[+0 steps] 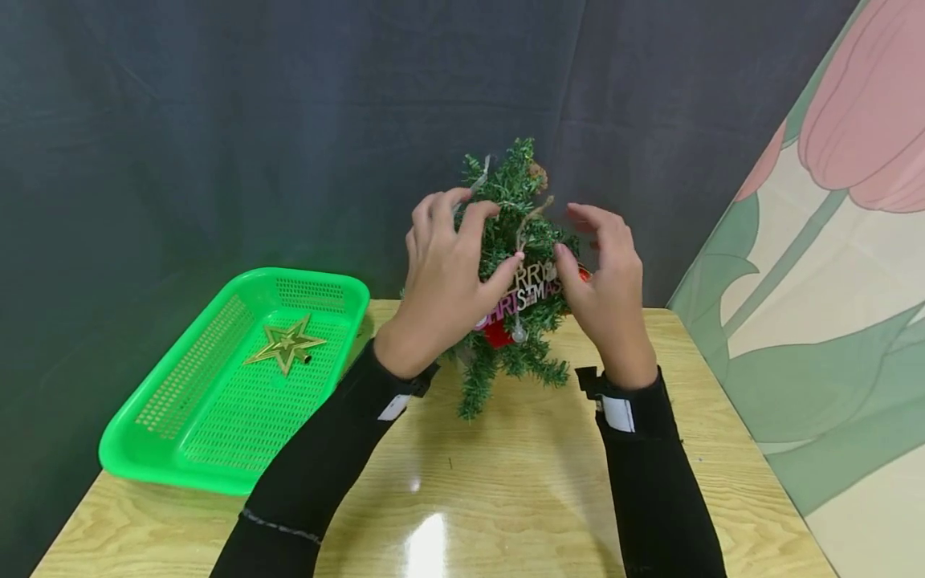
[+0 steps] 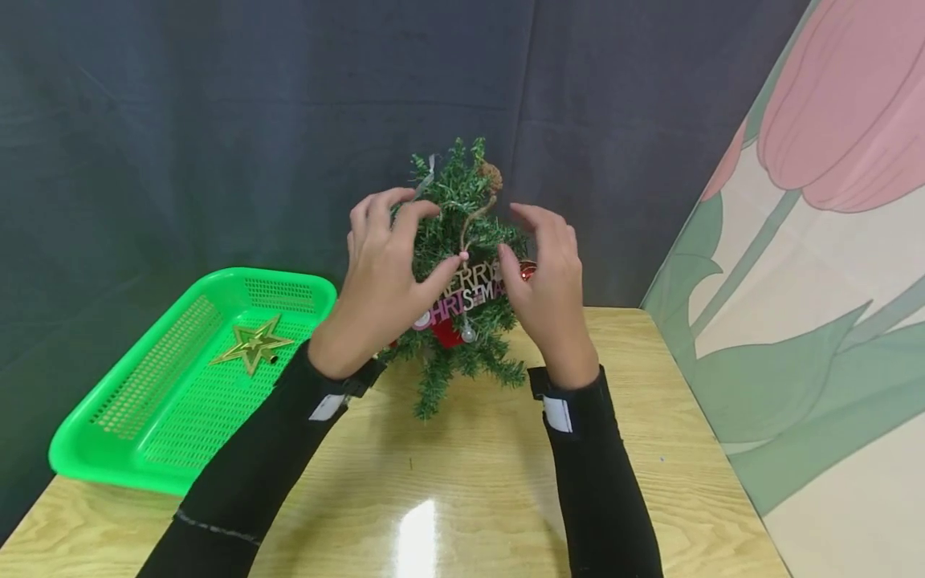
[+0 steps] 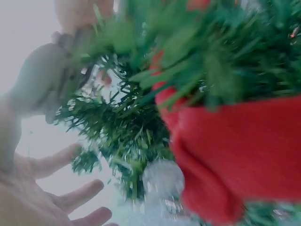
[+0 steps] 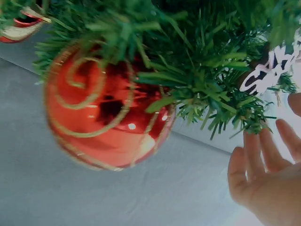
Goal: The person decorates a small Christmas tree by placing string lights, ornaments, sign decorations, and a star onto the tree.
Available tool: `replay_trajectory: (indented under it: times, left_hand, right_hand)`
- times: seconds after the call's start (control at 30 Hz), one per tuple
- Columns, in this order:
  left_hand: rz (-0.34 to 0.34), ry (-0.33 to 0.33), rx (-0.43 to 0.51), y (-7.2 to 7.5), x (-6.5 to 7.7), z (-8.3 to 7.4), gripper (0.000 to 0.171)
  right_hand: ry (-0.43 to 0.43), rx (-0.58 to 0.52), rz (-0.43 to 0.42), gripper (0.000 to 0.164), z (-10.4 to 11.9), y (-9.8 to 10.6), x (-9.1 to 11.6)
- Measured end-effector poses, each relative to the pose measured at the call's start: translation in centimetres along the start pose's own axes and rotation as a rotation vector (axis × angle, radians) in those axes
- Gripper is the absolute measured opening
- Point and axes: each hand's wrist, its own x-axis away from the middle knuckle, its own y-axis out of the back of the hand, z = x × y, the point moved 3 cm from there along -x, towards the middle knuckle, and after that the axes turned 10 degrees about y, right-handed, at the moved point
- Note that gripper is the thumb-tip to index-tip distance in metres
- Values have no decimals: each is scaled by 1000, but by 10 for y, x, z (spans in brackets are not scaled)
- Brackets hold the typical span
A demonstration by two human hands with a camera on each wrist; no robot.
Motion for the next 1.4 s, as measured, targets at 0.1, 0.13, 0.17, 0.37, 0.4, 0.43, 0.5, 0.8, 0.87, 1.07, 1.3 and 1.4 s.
replay_trajectory:
  times: [0.1,0.13,0.17,0.37,0.4,0.43,0.5,0.8,0.87,1.07,1.3,1.4]
  left_hand:
    - [0,7,47,6,18,10,67]
    - [0,8,57,7,24,12,67]
    - [0,11,67,8,29,15,65]
    - [-2,29,185,8,44,25,21]
    - [6,32,210,8,45,26,18]
    - [14,37,233,8,45,27,16]
    - [31,48,267,8,45,30,14]
    - [60,119,317,8,44,39,9]
    - [66,117,326,6,45,40,9]
    - [45,102,366,4,52,42,12]
    - [-37,40,326,4,68,45,26]
    - [-98,-9,263,3,79,48,33]
  right_hand:
    - [-15,-9,-21,28,1,5,12]
    - [-22,-14,-10,24,1,6,15]
    - [-29,-18,6,21,0,7,18]
    - [-77,-58,109,16,-2,4,28]
    - [-91,-72,113,14,-1,4,29]
    - [-111,-88,115,13,1,4,31]
    - [-168,-137,113,15,3,6,34]
    - [-282,-190,138,24,15,8,41]
    - [-289,-180,142,23,15,7,44]
    - [-287,-188,137,25,13,3,49]
    - [-257,-157,69,26,13,7,61]
    - [-252,-130,54,25,12,10,64]
